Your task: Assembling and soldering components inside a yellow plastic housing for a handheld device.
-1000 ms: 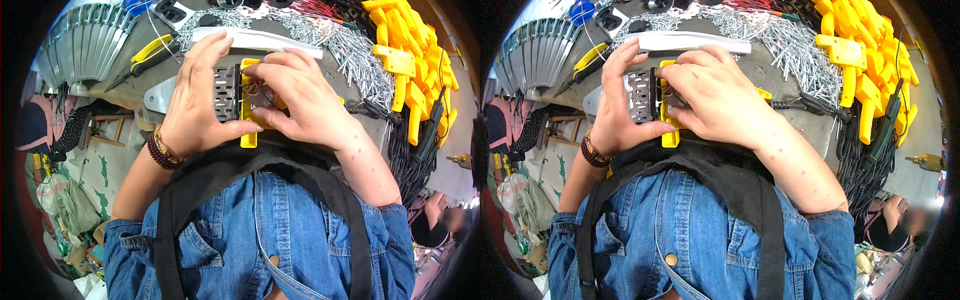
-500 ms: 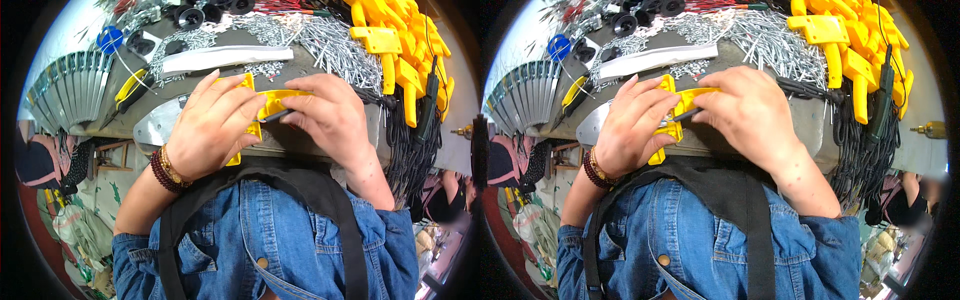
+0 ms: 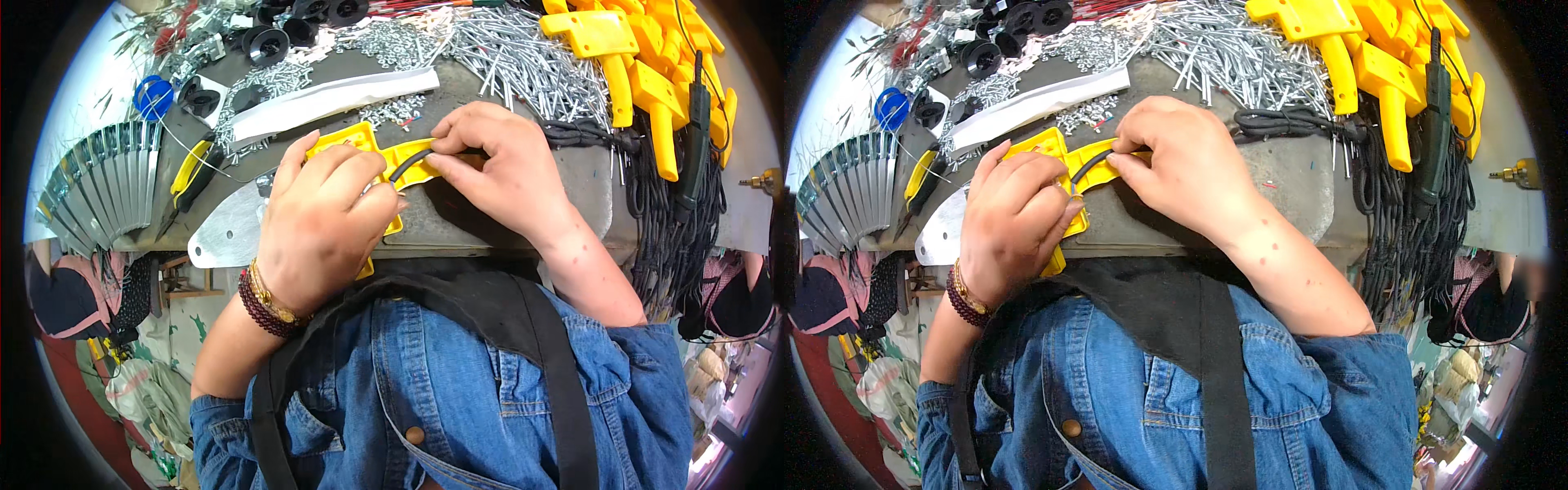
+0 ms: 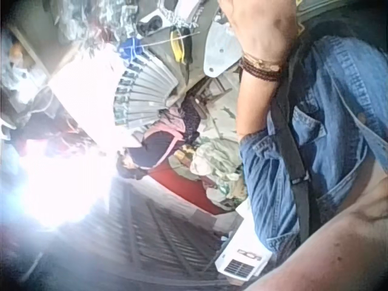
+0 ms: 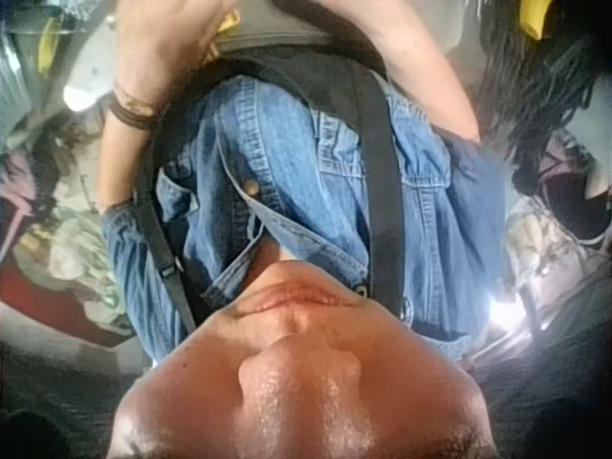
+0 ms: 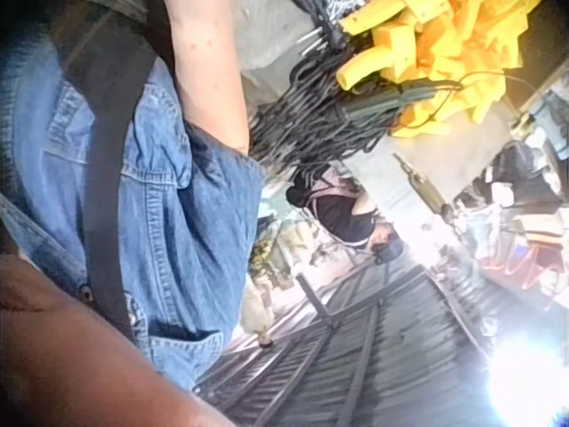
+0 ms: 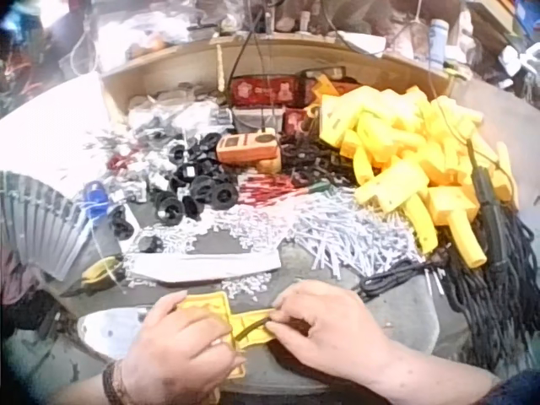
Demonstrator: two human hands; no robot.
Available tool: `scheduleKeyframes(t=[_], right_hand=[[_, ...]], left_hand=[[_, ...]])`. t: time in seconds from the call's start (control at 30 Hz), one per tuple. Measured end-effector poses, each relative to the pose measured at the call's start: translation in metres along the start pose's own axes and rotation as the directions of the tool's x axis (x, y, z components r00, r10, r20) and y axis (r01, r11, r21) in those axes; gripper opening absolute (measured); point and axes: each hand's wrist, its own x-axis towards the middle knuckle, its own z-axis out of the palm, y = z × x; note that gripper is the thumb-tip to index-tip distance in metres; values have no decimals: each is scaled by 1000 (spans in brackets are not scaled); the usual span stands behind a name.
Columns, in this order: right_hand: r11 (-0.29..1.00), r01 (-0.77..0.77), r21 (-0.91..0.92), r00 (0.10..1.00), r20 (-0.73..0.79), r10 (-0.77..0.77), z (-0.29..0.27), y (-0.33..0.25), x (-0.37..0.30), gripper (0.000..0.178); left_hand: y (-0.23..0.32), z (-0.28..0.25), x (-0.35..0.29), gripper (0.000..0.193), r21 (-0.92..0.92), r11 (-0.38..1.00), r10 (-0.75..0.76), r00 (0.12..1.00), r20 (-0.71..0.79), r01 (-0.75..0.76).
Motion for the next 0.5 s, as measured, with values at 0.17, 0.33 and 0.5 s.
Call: scheduleKeyframes(t=[0.17, 0.33, 0.5], right_hand=[[1000, 26, 1, 999, -33, -26, 5, 8, -1, 12], [998, 12, -68, 1000, -27, -14, 8, 6, -3, 10], [991, 77, -108, 997, 13, -76, 3, 7, -6, 11]], left_hand=[[3, 11, 2, 14, 12, 997, 71, 992, -105, -70], [1, 16, -1, 11, 4, 992, 122, 985, -121, -122], [15, 16, 3, 13, -24, 998, 60, 986, -157, -65]])
